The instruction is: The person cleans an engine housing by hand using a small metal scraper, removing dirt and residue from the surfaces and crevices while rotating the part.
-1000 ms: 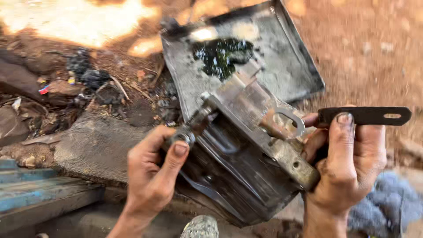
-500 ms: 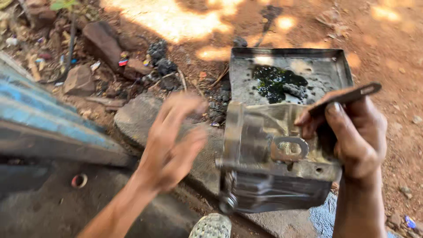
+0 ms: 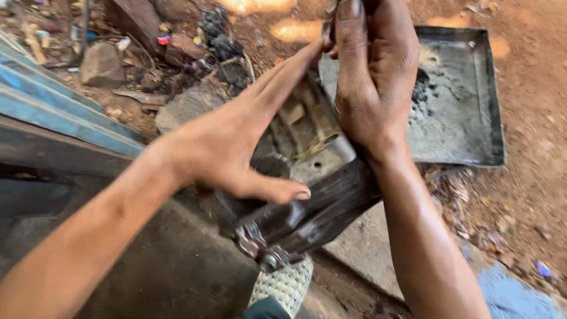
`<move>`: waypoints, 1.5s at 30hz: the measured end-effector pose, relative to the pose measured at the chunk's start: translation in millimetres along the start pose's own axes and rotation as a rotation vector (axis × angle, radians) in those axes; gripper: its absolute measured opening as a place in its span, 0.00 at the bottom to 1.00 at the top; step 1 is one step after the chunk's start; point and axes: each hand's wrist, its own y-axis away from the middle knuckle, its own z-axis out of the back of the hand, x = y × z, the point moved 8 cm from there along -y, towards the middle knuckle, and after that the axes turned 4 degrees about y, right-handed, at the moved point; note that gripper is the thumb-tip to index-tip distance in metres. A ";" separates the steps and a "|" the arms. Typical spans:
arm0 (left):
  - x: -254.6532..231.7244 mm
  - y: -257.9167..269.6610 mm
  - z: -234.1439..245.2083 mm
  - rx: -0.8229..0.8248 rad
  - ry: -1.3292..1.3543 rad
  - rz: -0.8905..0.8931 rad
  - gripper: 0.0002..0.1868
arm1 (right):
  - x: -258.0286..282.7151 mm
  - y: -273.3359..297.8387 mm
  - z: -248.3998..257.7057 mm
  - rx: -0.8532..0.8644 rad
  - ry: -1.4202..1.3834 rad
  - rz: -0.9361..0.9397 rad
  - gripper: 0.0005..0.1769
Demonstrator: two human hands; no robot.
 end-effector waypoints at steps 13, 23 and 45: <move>59.2 -6.2 48.0 -0.243 -0.194 0.093 0.43 | -20.7 107.8 90.9 -0.671 -0.172 -0.415 0.12; 70.7 -38.8 44.5 -0.196 -0.106 0.183 0.37 | -42.1 113.6 70.6 -0.018 0.553 -0.781 0.04; 37.9 -67.5 6.0 -0.208 -0.199 0.243 0.45 | -17.5 77.4 89.6 0.124 0.852 -0.437 0.04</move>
